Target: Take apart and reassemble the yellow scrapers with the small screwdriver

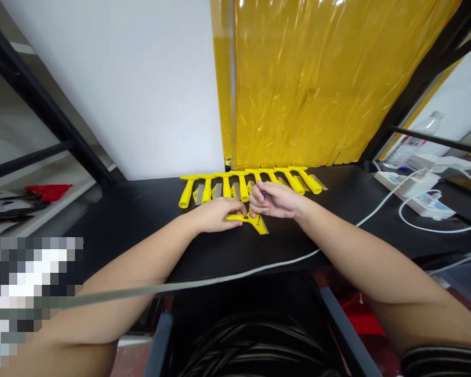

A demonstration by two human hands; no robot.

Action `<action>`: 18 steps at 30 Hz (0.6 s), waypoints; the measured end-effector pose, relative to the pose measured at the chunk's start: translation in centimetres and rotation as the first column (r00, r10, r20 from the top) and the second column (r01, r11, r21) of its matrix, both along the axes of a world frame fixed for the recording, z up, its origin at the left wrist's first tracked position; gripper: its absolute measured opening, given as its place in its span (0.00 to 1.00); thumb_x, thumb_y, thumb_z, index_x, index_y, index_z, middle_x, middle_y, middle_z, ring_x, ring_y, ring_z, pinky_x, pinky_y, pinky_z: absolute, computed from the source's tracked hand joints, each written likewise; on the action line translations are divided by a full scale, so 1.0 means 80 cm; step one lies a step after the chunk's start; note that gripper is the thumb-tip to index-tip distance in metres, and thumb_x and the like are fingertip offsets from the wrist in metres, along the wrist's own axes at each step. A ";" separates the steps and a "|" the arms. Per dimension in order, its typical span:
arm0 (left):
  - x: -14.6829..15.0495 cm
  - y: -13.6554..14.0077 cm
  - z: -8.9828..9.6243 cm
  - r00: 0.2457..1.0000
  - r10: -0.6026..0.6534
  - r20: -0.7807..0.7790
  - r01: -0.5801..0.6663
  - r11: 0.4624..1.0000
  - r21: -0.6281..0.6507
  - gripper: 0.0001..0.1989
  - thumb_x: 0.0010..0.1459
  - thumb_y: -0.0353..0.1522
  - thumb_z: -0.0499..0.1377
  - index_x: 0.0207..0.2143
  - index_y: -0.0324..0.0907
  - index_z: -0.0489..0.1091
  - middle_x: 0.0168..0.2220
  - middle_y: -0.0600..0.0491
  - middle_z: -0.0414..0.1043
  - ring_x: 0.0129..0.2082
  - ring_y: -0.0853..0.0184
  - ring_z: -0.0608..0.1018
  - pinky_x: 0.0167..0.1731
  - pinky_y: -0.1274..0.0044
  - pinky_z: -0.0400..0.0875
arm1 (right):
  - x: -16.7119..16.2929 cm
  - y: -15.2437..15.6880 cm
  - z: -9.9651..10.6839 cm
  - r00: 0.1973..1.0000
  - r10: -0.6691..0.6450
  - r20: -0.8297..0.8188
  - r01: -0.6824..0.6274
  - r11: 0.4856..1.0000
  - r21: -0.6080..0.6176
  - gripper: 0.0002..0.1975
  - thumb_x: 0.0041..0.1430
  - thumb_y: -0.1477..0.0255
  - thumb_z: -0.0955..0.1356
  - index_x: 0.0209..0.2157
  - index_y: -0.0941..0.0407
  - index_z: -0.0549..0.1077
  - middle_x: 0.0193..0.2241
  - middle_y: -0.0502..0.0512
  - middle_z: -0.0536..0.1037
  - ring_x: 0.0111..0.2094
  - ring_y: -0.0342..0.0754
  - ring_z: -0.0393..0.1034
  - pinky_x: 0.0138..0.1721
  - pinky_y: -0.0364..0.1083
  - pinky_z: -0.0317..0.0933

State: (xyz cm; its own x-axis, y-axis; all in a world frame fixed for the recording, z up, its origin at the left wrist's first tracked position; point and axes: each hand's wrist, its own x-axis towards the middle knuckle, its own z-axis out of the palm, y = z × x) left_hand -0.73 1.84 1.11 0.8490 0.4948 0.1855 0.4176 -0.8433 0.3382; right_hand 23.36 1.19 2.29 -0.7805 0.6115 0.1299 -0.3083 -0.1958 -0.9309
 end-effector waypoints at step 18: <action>-0.008 -0.012 0.017 0.999 0.042 -0.006 -0.042 0.999 0.011 0.13 0.65 0.34 0.62 0.51 0.43 0.75 0.45 0.49 0.78 0.44 0.61 0.79 0.44 0.71 0.72 | 0.034 0.025 0.000 0.588 -0.566 0.577 0.270 0.810 0.520 0.04 0.59 0.77 0.74 0.35 0.58 0.75 0.31 0.54 0.82 0.24 0.40 0.72 0.27 0.40 0.62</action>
State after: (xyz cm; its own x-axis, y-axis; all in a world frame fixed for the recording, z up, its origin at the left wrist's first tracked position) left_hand -1.38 0.88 2.48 0.8286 0.5280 0.1859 0.4550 -0.8287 0.3260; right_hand 26.08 3.19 2.25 -0.3932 0.9180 -0.0508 0.4755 0.1558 -0.8658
